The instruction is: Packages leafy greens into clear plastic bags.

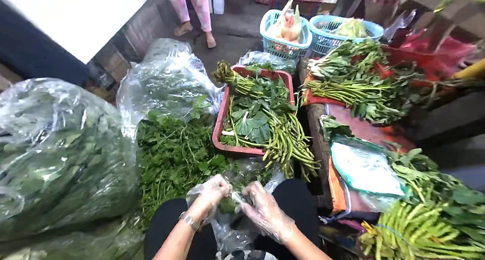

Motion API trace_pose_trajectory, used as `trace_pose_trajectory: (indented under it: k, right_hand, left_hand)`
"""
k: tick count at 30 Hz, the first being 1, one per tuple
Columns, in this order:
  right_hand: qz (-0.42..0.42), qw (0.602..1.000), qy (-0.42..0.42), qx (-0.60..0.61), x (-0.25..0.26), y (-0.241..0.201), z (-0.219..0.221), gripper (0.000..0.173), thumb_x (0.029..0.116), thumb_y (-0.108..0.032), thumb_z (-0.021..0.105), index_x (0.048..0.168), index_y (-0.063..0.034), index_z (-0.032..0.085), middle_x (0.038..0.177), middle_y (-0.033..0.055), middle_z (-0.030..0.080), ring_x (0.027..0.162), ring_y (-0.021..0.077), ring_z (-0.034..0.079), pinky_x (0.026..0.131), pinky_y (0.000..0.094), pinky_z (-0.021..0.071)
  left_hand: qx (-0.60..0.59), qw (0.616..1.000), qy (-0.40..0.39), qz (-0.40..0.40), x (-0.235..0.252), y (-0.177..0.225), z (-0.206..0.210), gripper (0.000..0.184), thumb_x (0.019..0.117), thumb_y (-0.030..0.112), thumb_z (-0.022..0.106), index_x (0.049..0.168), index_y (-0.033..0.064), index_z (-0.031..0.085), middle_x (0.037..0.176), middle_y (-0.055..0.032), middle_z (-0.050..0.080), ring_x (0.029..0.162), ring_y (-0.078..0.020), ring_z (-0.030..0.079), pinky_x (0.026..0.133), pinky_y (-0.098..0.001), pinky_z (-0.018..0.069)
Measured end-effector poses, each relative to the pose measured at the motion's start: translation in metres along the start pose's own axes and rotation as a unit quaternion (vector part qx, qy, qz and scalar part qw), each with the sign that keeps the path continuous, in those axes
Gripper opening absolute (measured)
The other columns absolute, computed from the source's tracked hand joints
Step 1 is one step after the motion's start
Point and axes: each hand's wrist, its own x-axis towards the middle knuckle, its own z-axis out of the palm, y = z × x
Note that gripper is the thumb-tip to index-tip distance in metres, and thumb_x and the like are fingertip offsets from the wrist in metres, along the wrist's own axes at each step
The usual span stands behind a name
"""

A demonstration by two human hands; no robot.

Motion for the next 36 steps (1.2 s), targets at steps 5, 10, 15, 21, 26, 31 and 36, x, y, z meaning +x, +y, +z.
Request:
trace_pose_trajectory:
  k: [5,10,15,21,26,31,36]
  right_hand:
    - [0.050,0.998,-0.019,0.026,-0.002,-0.031,-0.019,0.084,0.0806,-0.043,0.085,0.153,-0.0189,0.048,0.154,0.0224,0.041,0.110,0.0353,0.066,0.088,0.0520,0.0573]
    - [0.008,1.000,-0.016,-0.025,0.013,-0.029,-0.022,0.050,0.0921,-0.032,0.074,0.137,-0.0152,0.062,0.151,0.0209,0.047,0.103,0.0364,0.068,0.086,0.0541,0.0570]
    - [0.031,0.997,-0.059,-0.037,0.022,-0.009,-0.014,0.039,0.0901,-0.022,0.074,0.127,-0.0095,0.066,0.149,0.0229,0.046,0.102,0.0405,0.067,0.085,0.0590,0.0558]
    - [0.017,0.995,0.052,0.084,0.021,0.019,-0.031,0.038,0.0833,-0.017,0.078,0.116,0.0002,0.069,0.137,0.0236,0.058,0.121,0.0341,0.060,0.100,0.0504,0.0516]
    - [-0.141,0.932,0.165,0.291,0.004,0.052,-0.061,0.025,0.0778,0.001,0.072,0.101,0.0057,0.062,0.136,0.0175,0.058,0.133,0.0179,0.052,0.110,0.0337,0.0455]
    - [-0.137,0.884,0.244,0.374,-0.020,0.062,-0.088,0.026,0.0788,-0.008,0.071,0.101,-0.0194,0.062,0.125,-0.0079,0.066,0.119,0.0050,0.061,0.098,0.0290,0.0539]
    - [0.026,0.931,0.217,0.293,-0.026,0.037,-0.088,0.032,0.0811,-0.003,0.072,0.110,0.0003,0.059,0.107,0.0045,0.066,0.094,0.0094,0.067,0.082,0.0298,0.0591]
  left_hand:
    - [-0.153,0.981,0.070,0.100,-0.031,0.025,0.005,0.007,0.0900,-0.002,0.059,0.088,0.0043,0.056,0.083,-0.0014,0.063,0.077,-0.0087,0.062,0.074,-0.0261,0.0536]
    - [0.012,0.977,0.132,0.165,-0.038,0.032,0.010,0.010,0.0885,0.005,0.068,0.094,-0.0010,0.063,0.094,-0.0088,0.067,0.091,-0.0171,0.064,0.085,-0.0379,0.0521]
    - [0.019,0.975,0.146,0.163,-0.038,0.027,0.006,0.024,0.0951,0.008,0.065,0.112,-0.0076,0.061,0.104,-0.0160,0.067,0.091,-0.0161,0.066,0.084,-0.0335,0.0552]
    - [-0.075,0.949,0.256,0.168,-0.014,0.026,-0.031,0.030,0.1037,0.012,0.049,0.123,-0.0108,0.053,0.109,-0.0151,0.064,0.085,-0.0108,0.064,0.079,-0.0282,0.0553]
    - [-0.202,0.919,0.333,0.065,0.011,0.010,-0.038,0.029,0.1072,0.011,0.047,0.131,-0.0049,0.049,0.105,-0.0093,0.060,0.074,-0.0059,0.058,0.067,-0.0216,0.0497]
    - [-0.236,0.914,0.328,0.037,0.012,0.011,-0.040,0.027,0.1050,0.010,0.051,0.129,-0.0017,0.052,0.101,-0.0066,0.060,0.072,-0.0057,0.058,0.066,-0.0212,0.0505]
    - [-0.217,0.925,0.309,0.033,0.007,0.016,-0.033,0.025,0.1042,0.008,0.052,0.127,-0.0028,0.054,0.100,-0.0081,0.059,0.072,-0.0073,0.057,0.066,-0.0227,0.0504]
